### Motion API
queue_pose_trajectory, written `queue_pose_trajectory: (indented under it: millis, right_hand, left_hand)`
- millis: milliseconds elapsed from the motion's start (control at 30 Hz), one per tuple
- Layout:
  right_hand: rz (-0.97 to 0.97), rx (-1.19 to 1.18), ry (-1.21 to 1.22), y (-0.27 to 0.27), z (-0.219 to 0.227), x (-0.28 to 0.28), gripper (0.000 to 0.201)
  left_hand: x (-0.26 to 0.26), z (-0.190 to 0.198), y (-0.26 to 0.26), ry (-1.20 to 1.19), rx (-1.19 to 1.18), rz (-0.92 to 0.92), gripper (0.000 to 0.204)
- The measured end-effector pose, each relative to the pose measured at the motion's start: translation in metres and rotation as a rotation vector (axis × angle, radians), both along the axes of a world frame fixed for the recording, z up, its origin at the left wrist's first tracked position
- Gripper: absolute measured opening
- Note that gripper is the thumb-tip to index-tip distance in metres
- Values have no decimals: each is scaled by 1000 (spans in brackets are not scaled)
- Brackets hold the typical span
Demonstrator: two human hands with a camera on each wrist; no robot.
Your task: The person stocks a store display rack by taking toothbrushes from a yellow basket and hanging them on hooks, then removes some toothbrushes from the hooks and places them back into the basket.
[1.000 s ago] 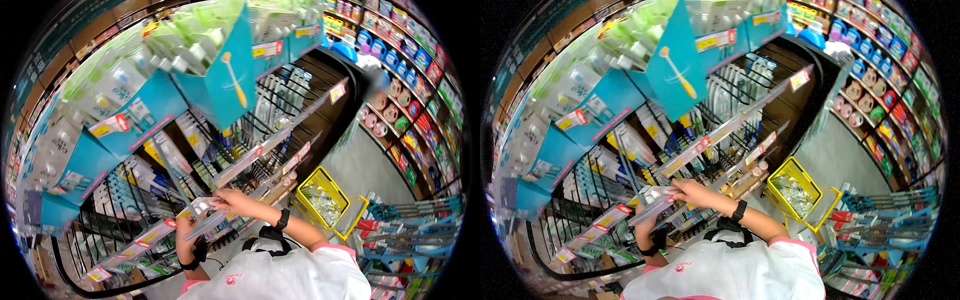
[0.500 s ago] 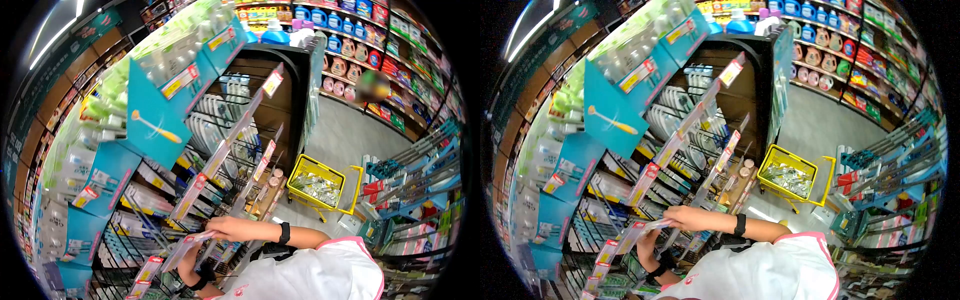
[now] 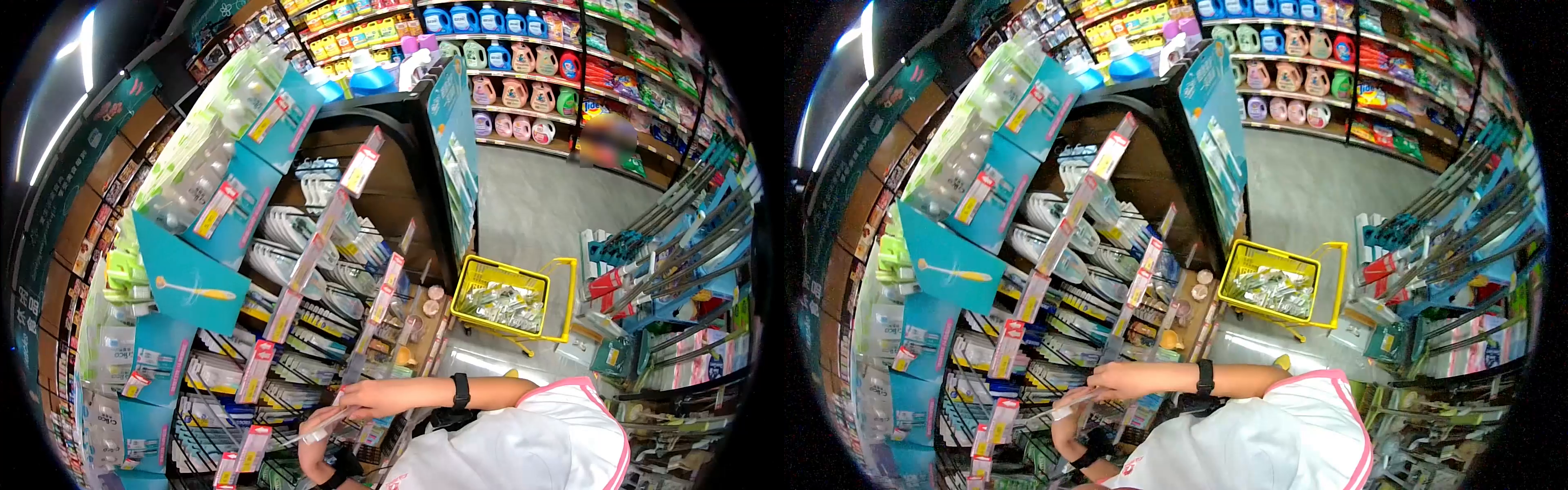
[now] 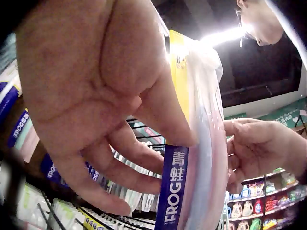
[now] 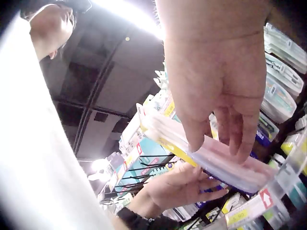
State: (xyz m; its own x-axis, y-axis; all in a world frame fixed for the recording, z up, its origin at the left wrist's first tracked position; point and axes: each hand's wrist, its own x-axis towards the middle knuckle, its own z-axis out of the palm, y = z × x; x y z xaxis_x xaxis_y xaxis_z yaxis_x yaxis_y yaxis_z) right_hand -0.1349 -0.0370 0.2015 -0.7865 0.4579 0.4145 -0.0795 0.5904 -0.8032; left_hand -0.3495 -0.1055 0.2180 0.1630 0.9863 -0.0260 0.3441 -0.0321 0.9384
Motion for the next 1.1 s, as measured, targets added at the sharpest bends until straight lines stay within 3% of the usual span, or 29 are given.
queue_pose_trajectory:
  millis: [133,167,233,267,300,333,467,600,767,800,867,933,1033,1100]
  right_hand:
    - [-37,-19,-56,6,12,52,31]
    - [-56,-40,-62,6,17,68,32]
    - [-104,-70,-86,7,26,101,35]
    - [-160,-73,-30,7,28,117,35]
    - [-215,-75,25,7,30,133,34]
    - [-271,-77,80,5,30,149,34]
    - [-517,35,146,-1,18,214,24]
    - [-746,-51,68,-20,18,278,24]
    - [-1130,-254,185,-51,12,344,22]
    - [-1176,-198,246,-55,3,355,21]
    - [-1150,-434,522,-64,-5,375,17]
    - [-1279,-502,572,-74,-9,394,14]
    - [-1370,-366,721,-87,-17,419,13]
    - [-1418,-393,888,-97,-19,432,14]
  left_hand:
    - [38,-6,18,142,17,-80,24]
    - [52,-7,22,126,-10,-37,24]
    - [81,-5,35,108,-112,-123,21]
    - [96,-3,41,98,-163,-167,20]
    - [112,-1,43,259,-278,-126,18]
    - [127,1,50,341,-281,-199,17]
    - [180,-30,74,355,-139,-406,20]
    - [250,-30,85,198,-32,-582,19]
    - [316,-39,103,286,4,-705,23]
    - [328,-40,104,255,6,-712,23]
    - [359,-42,102,193,19,-725,23]
    - [390,-42,95,174,3,-825,26]
    - [428,-37,85,228,-76,-997,36]
    - [443,-33,80,275,-85,-1002,36]
